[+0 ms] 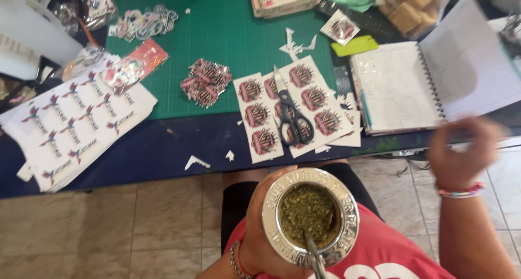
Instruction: The person sits at a table and uses scissors to cut out individual stickers from a sheet. They also handle a traditional mate gourd, stirring the contents with a metal straw and taking sips between cutting tasks.
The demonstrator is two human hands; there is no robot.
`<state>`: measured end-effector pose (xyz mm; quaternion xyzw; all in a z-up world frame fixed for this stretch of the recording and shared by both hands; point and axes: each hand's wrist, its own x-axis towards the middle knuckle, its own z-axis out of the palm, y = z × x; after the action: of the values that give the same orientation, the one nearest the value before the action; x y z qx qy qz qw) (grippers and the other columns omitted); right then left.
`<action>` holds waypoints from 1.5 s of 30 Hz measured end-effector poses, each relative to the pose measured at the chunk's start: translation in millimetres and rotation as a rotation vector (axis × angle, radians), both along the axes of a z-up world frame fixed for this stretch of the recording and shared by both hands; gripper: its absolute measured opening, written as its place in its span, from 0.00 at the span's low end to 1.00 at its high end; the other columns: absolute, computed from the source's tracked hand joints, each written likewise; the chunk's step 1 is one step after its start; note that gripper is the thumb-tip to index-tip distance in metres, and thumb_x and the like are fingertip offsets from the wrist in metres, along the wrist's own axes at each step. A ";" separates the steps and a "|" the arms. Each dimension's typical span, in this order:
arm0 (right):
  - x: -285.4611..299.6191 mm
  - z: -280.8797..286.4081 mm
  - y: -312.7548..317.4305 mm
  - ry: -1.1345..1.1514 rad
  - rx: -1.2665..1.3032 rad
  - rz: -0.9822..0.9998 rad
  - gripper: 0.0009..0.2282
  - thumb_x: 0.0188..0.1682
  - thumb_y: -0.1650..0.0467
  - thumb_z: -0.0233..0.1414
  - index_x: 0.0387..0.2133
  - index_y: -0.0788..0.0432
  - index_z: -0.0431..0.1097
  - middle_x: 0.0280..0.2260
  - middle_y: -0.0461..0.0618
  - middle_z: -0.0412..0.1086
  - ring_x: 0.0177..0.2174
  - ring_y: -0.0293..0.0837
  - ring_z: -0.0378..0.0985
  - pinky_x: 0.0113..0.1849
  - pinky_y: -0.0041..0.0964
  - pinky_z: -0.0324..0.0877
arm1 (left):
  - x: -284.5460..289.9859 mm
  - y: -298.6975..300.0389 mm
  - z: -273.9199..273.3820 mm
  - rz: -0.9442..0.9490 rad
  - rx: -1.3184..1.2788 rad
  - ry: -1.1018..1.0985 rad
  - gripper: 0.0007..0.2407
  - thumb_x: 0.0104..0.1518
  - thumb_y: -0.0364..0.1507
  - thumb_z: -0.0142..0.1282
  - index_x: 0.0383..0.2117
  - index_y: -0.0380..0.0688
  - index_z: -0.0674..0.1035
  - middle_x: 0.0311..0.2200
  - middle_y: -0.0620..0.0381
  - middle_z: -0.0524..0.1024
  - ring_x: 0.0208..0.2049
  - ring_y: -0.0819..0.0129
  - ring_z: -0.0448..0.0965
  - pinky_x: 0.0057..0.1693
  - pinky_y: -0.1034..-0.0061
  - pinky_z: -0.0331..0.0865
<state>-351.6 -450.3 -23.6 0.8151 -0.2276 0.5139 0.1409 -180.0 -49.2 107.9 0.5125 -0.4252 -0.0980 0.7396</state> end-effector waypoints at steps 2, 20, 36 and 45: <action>17.6 21.0 34.7 0.034 0.234 0.342 0.08 0.59 0.82 0.65 0.47 0.73 0.74 0.31 0.54 0.73 0.29 0.53 0.74 0.44 0.52 0.71 | -0.3 1.9 -0.4 -0.001 -0.036 -0.006 0.44 0.49 0.50 0.68 0.65 0.30 0.59 0.64 0.37 0.64 0.66 0.47 0.71 0.74 0.54 0.63; 1.1 -59.3 18.5 0.238 0.289 0.241 0.21 0.64 0.73 0.71 0.25 0.59 0.66 0.22 0.50 0.64 0.26 0.58 0.68 0.36 0.53 0.64 | -13.2 5.8 -0.1 -0.027 -0.006 -0.166 0.43 0.48 0.48 0.66 0.68 0.47 0.56 0.65 0.40 0.64 0.68 0.48 0.69 0.75 0.56 0.63; -2.0 -88.9 1.8 0.185 0.263 0.244 0.22 0.69 0.76 0.71 0.27 0.62 0.66 0.25 0.54 0.66 0.30 0.62 0.69 0.39 0.57 0.64 | -11.0 9.6 0.6 -0.060 0.041 -0.216 0.41 0.49 0.53 0.62 0.68 0.50 0.58 0.66 0.51 0.67 0.70 0.52 0.73 0.76 0.58 0.65; -2.5 -98.3 -5.9 0.179 0.219 0.224 0.23 0.65 0.75 0.71 0.23 0.60 0.64 0.23 0.51 0.62 0.26 0.61 0.66 0.36 0.56 0.61 | -10.1 9.0 2.7 -0.071 0.050 -0.219 0.41 0.48 0.53 0.61 0.67 0.47 0.59 0.66 0.46 0.67 0.68 0.50 0.74 0.75 0.57 0.66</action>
<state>-354.1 -456.2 -121.9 0.8884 -0.1765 0.4236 0.0127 -190.0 -40.2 110.6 0.5230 -0.5189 -0.0781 0.6717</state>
